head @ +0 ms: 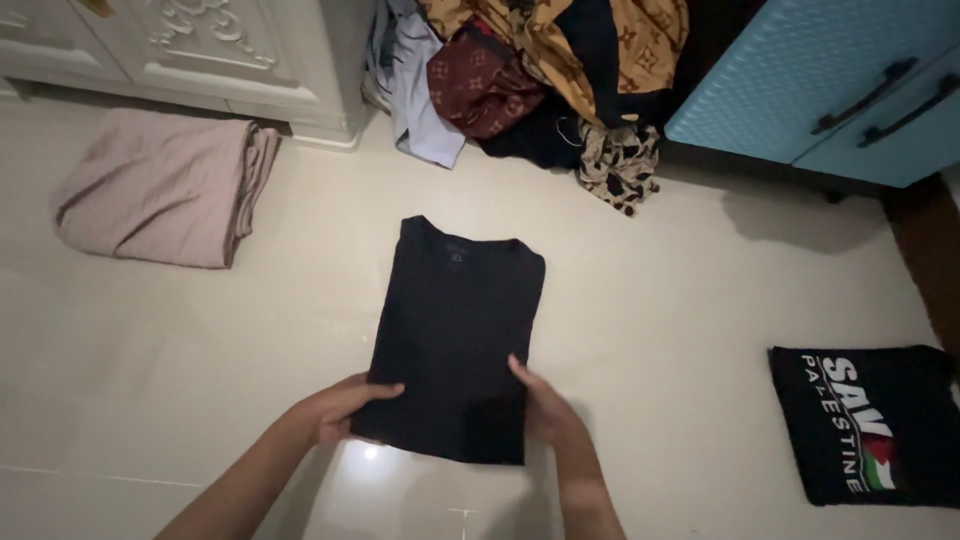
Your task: Folding t-shirts on the floor.
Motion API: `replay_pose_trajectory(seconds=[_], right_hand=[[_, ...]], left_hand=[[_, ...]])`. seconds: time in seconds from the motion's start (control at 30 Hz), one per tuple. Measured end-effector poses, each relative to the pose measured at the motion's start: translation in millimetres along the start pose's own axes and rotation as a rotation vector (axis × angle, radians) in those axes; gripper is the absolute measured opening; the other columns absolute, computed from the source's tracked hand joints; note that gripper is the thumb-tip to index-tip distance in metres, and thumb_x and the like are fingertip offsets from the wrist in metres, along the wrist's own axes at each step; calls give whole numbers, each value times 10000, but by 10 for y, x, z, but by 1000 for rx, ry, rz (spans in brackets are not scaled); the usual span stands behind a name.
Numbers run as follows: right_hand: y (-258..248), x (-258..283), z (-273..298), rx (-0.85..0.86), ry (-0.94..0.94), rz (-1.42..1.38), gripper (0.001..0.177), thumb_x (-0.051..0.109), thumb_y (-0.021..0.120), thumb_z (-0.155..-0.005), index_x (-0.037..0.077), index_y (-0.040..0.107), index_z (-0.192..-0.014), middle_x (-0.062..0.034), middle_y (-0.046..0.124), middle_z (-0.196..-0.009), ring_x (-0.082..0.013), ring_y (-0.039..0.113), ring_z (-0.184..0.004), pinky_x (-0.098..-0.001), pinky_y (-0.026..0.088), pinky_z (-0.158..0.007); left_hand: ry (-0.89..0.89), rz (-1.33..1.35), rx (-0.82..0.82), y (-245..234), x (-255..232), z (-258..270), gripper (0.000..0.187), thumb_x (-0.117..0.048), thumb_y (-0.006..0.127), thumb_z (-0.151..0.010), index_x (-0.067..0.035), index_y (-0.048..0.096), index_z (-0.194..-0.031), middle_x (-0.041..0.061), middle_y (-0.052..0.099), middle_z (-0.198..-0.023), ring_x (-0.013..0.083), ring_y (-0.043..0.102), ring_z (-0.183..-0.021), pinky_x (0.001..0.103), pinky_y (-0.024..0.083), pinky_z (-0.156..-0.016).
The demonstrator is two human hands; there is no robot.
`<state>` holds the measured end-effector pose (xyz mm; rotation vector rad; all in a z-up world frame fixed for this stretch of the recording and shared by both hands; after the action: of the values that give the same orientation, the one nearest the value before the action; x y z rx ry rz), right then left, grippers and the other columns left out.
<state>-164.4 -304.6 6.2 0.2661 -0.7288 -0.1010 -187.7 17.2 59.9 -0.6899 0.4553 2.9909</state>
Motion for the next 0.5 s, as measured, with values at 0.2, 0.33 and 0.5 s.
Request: replay_pose_trajectory(seconds=[0.2, 0.33, 0.5], right_hand=[[-82, 660, -881, 185, -271, -140, 773, 461, 662, -980, -37, 423, -1521, -195, 551, -1493, -275, 564, -1314, -385, 471, -1141], [-125, 1071, -1272, -265, -147, -145, 698, 403, 727, -943, -100, 562, -1399, -249, 663, -1375, -339, 666, -1249, -382, 541, -1067], [23, 1402, -1435, -70, -82, -195, 637, 362, 719, -926, -57, 572, -1383, -221, 660, -1364, -330, 657, -1232, -409, 538, -1055]], left_hand=[[16, 266, 50, -101, 448, -94, 658, -3, 652, -894, -46, 393, -1497, 220, 631, -1351, 347, 710, -1145, 435, 588, -915], [106, 436, 91, -232, 831, -316, 614, 25, 612, -915, -37, 422, -1495, 234, 620, -1370, 312, 689, -1160, 402, 562, -966], [146, 638, -99, 155, 663, -24, 537, -31, 454, -990, -31, 411, -1525, 251, 616, -1363, 316, 686, -1163, 417, 540, -982]])
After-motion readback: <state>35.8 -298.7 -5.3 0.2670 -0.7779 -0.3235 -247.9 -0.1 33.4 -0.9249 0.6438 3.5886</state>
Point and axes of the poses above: each hand's wrist, its own z-axis away from the middle knuckle, its own y-axis out of the palm, x = y × z, the point moved 3 cm from there along -z, towards the middle knuckle
